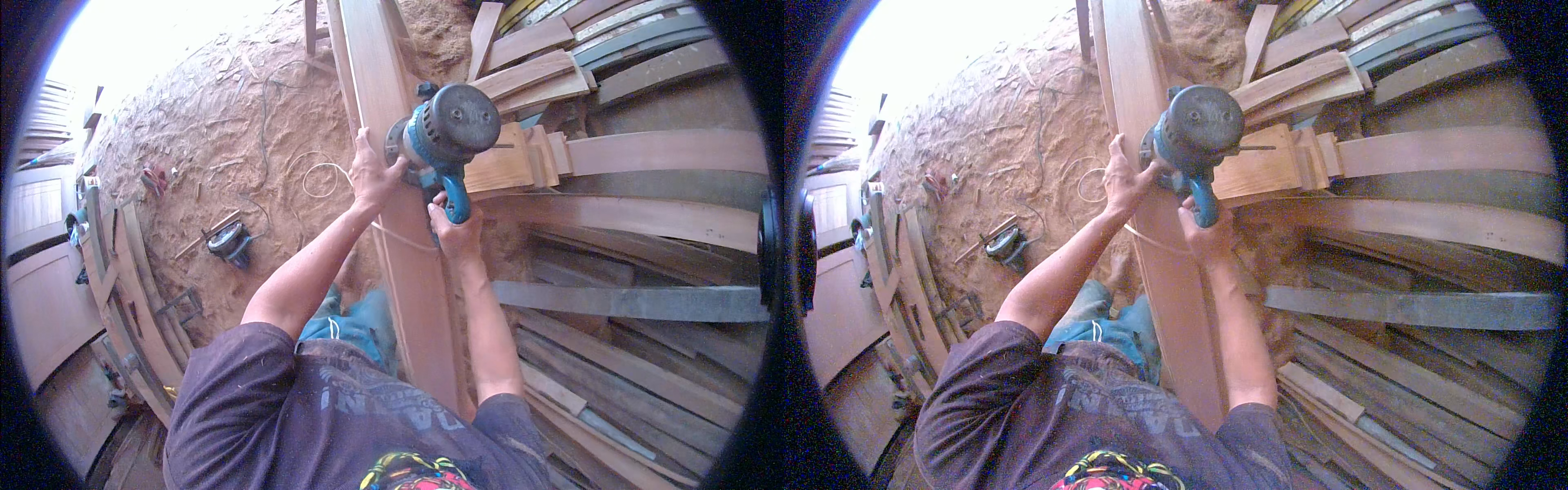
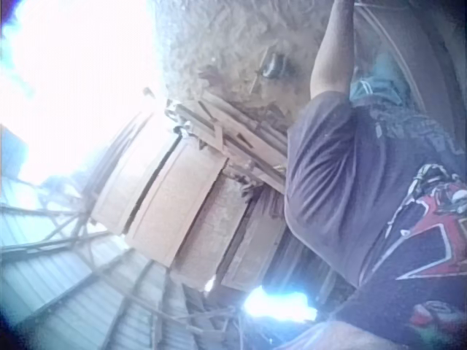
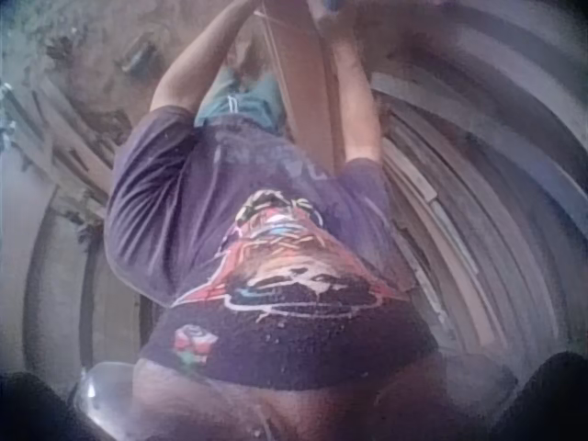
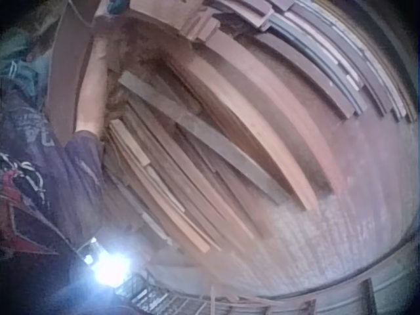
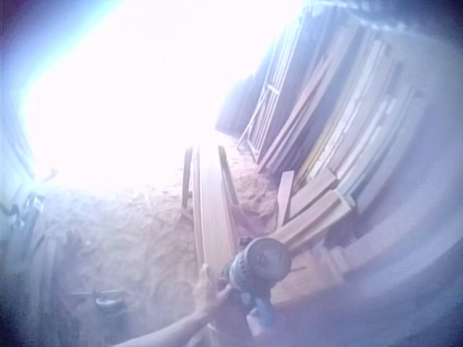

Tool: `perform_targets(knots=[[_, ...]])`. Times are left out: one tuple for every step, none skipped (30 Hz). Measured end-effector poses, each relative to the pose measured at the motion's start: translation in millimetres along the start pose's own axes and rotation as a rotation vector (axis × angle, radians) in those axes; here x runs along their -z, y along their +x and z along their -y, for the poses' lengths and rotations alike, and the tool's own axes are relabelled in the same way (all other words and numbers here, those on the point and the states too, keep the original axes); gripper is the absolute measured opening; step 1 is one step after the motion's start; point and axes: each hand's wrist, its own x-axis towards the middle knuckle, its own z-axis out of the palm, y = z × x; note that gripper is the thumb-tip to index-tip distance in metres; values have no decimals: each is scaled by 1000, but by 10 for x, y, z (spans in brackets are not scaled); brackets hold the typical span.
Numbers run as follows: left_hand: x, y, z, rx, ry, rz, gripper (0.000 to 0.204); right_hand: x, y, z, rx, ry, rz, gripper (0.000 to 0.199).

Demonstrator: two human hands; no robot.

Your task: The person uses a handheld electric router to shape the edges of a long wooden plank. They guide the tool along the plank's length, flip the plank to work on different sides, and stack the finished pieces.

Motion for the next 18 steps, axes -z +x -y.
perform_targets(knots=[[-2, -66, -8, -12, 5, -4, 100, 20, -73, -16, -24, -4, -8, 8], [10, -131, -22, -24, 14, -5, 98, 37, -138, -39, -52, -5, -17, 8], [22, -186, -37, -2, 11, 2, 98, 72, -183, -63, -40, -49, -15, 6], [33, -238, -51, 19, 8, 10, 98, 118, -228, -88, -29, -92, -15, 10], [50, -304, -51, 40, 4, 19, 98, 144, -293, -97, -17, -135, -16, 15], [58, -375, -32, 42, -10, 20, 98, 153, -366, -107, -38, -117, -15, 15], [73, -447, -14, 43, -24, 22, 98, 155, -443, -110, -59, -98, -14, 14], [74, -500, -14, 41, -40, 18, 98, 173, -491, -95, -74, -80, -13, 14], [69, -558, -13, 36, -24, 15, 98, 200, -539, -120, -54, -92, -13, 13], [64, -619, -11, 32, -8, 12, 98, 226, -590, -163, -35, -104, -14, 13], [62, -680, -16, 30, 7, 8, 98, 250, -640, -165, -16, -117, -13, 13], [65, -736, -16, 21, -2, 11, 98, 274, -691, -162, 25, -132, -18, 9], [75, -790, -13, 13, -11, 15, 98, 289, -745, -152, 66, -148, -22, 5], [92, -840, -3, 4, -23, 17, 98, 285, -804, -144, 90, -146, -30, 4], [92, -890, 23, -12, -1, -2, 98, 279, -862, -135, 113, -144, -38, 5], [83, -941, 60, -27, 22, -21, 99, 267, -922, -136, 117, -123, -47, 5], [90, -996, 50, -40, 44, -38, 99, 286, -969, -148, 118, -110, -49, 5], [102, -1047, 43, -28, 30, -26, 99, 303, -1018, -159, 120, -96, -50, 5]])
